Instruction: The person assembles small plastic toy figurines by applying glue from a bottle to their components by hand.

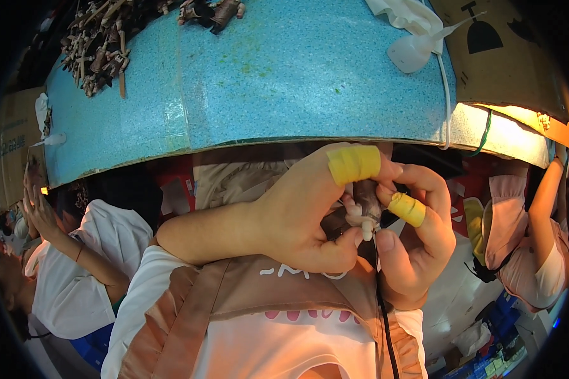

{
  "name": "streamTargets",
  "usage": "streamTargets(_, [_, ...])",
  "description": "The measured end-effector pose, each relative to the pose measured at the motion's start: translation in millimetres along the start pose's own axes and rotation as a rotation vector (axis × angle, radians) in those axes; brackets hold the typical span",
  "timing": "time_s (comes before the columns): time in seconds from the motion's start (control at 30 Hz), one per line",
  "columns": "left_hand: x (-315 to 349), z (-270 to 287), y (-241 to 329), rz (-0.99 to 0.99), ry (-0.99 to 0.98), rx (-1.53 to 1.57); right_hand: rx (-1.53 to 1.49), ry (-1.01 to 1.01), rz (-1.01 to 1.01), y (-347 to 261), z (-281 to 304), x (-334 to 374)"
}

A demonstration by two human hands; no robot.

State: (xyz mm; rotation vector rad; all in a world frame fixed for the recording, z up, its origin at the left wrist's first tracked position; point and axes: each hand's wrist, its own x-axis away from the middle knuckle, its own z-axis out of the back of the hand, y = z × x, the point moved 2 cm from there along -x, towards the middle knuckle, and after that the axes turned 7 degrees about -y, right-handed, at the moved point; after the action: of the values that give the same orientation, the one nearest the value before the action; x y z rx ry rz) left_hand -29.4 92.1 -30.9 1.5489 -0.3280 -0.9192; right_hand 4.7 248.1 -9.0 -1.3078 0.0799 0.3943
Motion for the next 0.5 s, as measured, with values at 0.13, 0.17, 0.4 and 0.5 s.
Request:
streamTargets(0.13, [-3,-1,-4,-0.175,0.014,-0.167,0.020,0.005,0.002,1,-1,1])
streamTargets(0.17, [-4,-4,-4,-0.174,0.014,-0.167,0.019,0.005,0.000,0,-1,1])
streamTargets(0.4, [-6,-11,-3,-0.217,0.131,-0.221,0.064,0.057,0.037,-4,-6,1])
streamTargets(0.5, [-7,-12,-5,-0.234,0.149,-0.230,0.018,0.084,0.053,2,-5,2])
